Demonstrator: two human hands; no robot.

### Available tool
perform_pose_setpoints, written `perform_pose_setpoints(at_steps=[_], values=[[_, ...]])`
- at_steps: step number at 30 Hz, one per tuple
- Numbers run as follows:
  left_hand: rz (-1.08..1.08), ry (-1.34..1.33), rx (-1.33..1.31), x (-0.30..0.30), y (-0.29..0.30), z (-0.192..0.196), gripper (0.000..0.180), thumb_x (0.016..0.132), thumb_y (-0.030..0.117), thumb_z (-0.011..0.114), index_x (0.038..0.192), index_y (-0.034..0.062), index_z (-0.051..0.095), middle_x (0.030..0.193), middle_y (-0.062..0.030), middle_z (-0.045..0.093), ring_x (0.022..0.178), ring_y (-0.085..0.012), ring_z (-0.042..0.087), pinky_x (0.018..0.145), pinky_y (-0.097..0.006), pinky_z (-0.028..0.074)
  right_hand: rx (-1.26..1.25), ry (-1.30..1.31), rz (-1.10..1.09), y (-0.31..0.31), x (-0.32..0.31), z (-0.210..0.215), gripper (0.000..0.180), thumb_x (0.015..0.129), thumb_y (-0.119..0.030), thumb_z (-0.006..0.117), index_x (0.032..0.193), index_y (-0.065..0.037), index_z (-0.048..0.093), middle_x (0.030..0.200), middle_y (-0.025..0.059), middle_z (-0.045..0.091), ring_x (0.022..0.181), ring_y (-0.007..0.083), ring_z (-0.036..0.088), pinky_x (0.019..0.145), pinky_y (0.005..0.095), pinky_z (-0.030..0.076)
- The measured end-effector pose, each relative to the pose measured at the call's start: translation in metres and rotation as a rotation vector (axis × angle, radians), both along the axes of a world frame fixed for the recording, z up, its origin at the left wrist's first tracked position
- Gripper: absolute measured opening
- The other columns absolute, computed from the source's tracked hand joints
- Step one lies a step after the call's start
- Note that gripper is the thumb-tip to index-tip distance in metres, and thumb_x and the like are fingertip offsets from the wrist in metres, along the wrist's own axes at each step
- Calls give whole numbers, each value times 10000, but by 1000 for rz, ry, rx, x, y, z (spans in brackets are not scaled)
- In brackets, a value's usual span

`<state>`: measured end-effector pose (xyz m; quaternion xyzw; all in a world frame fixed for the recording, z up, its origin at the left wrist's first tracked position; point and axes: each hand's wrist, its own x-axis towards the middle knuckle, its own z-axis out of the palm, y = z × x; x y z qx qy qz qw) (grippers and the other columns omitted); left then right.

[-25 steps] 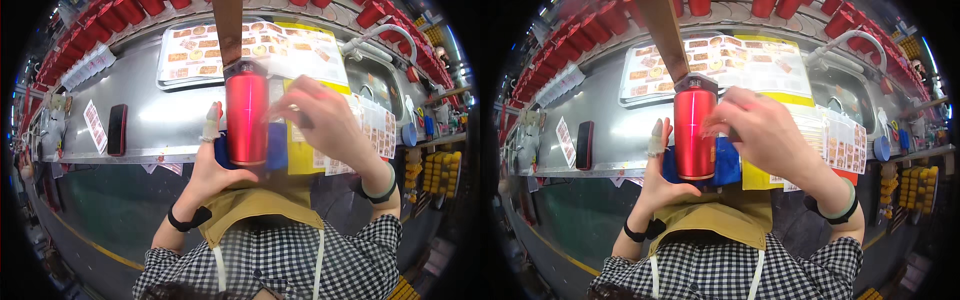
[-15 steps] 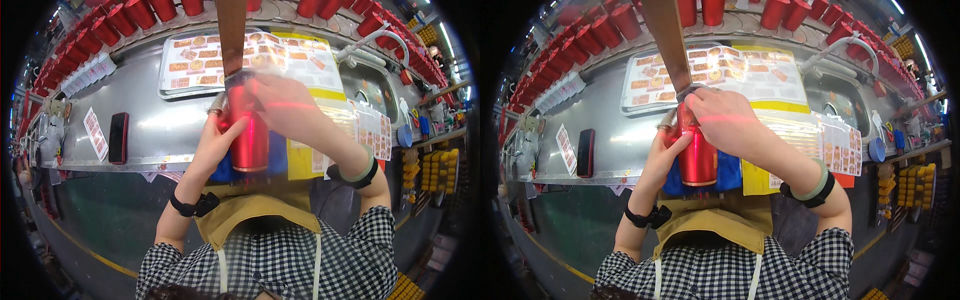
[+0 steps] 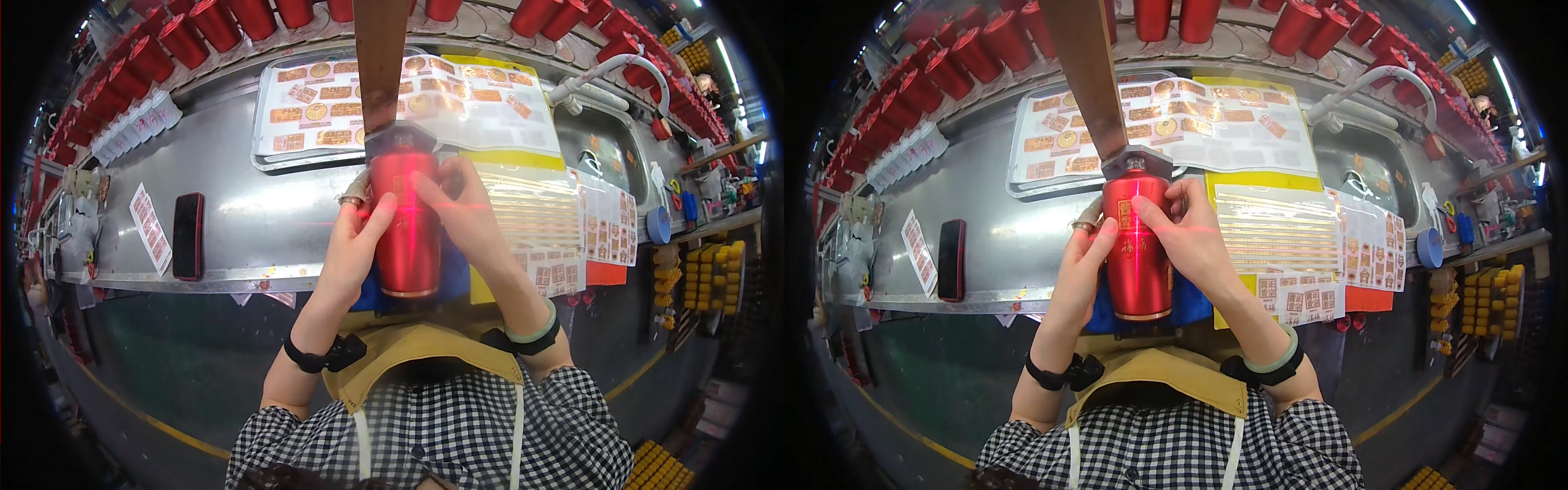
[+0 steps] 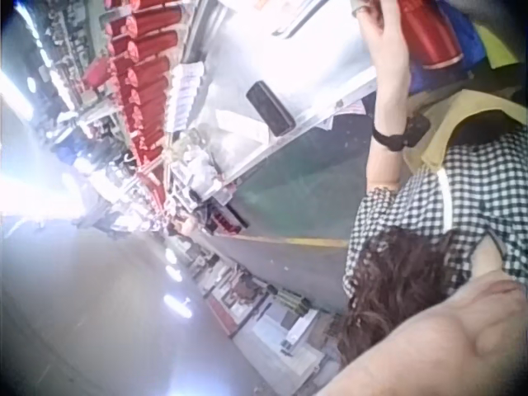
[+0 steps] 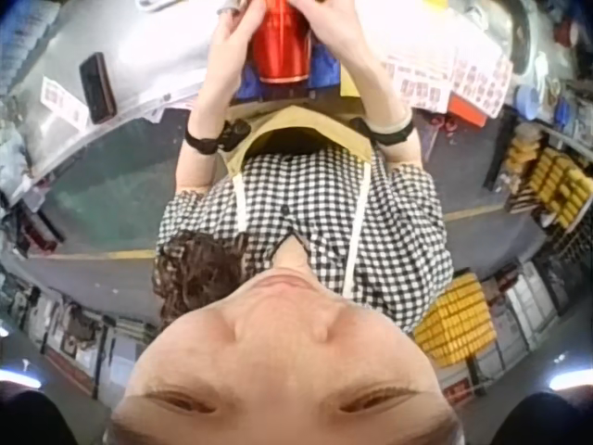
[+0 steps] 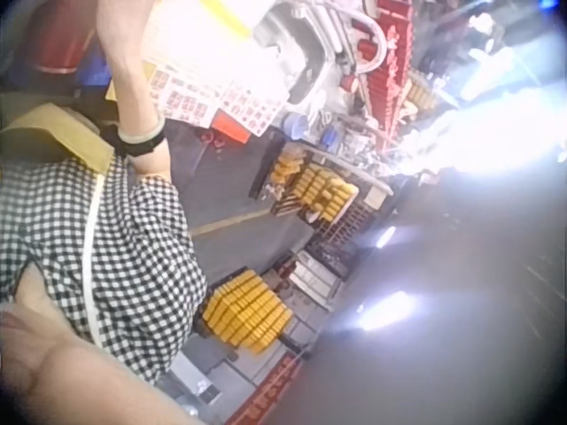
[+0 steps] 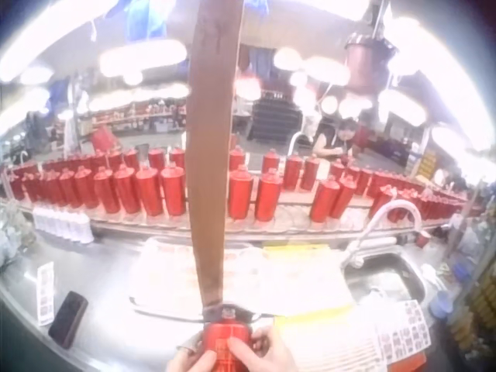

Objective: The recorder is applying branding labels and decorative stickers to red cylindrical liquor bottles on a factory assembly line.

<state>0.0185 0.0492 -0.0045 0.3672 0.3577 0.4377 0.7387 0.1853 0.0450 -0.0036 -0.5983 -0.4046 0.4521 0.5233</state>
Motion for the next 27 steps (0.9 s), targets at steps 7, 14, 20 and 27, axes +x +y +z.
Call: perform_pose_setpoints(at_steps=[7, 14, 20, 27], values=[[70, 21, -3, 3, -4, 4, 536, 1060, 189, 600, 1521, -8, 410, 1418, -129, 578, 1289, -169, 561, 1109, -345, 432, -16, 221, -1, -1, 2, -4, 340, 932, -231, 799, 970, -61, 507, 797, -50, 478, 722, 36, 436, 616, 213, 380], [-21, 220, 71, -3, 1, -4, 581, 1033, 148, 631, 1529, -22, 379, 1420, -144, 573, 1284, -174, 565, 1113, -353, 432, 0, 48, -22, -6, -5, -6, 317, 947, -214, 784, 963, -67, 503, 805, -52, 457, 714, 37, 405, 617, 213, 366], [-58, 92, -53, -5, 7, -5, 582, 1009, 180, 682, 1491, -17, 423, 1343, -122, 622, 1178, -147, 626, 1013, -311, 503, 59, 30, -54, -8, -7, -8, 315, 946, -211, 782, 964, -62, 505, 815, -47, 452, 714, 36, 393, 613, 215, 355], [-10, 67, -90, -1, 4, -2, 580, 1010, 187, 682, 1491, -11, 426, 1328, -110, 632, 1163, -142, 631, 1001, -311, 511, 33, 89, -14, -9, -3, -6, 299, 941, -210, 785, 956, -70, 521, 813, -56, 445, 712, 31, 378, 618, 207, 347]])
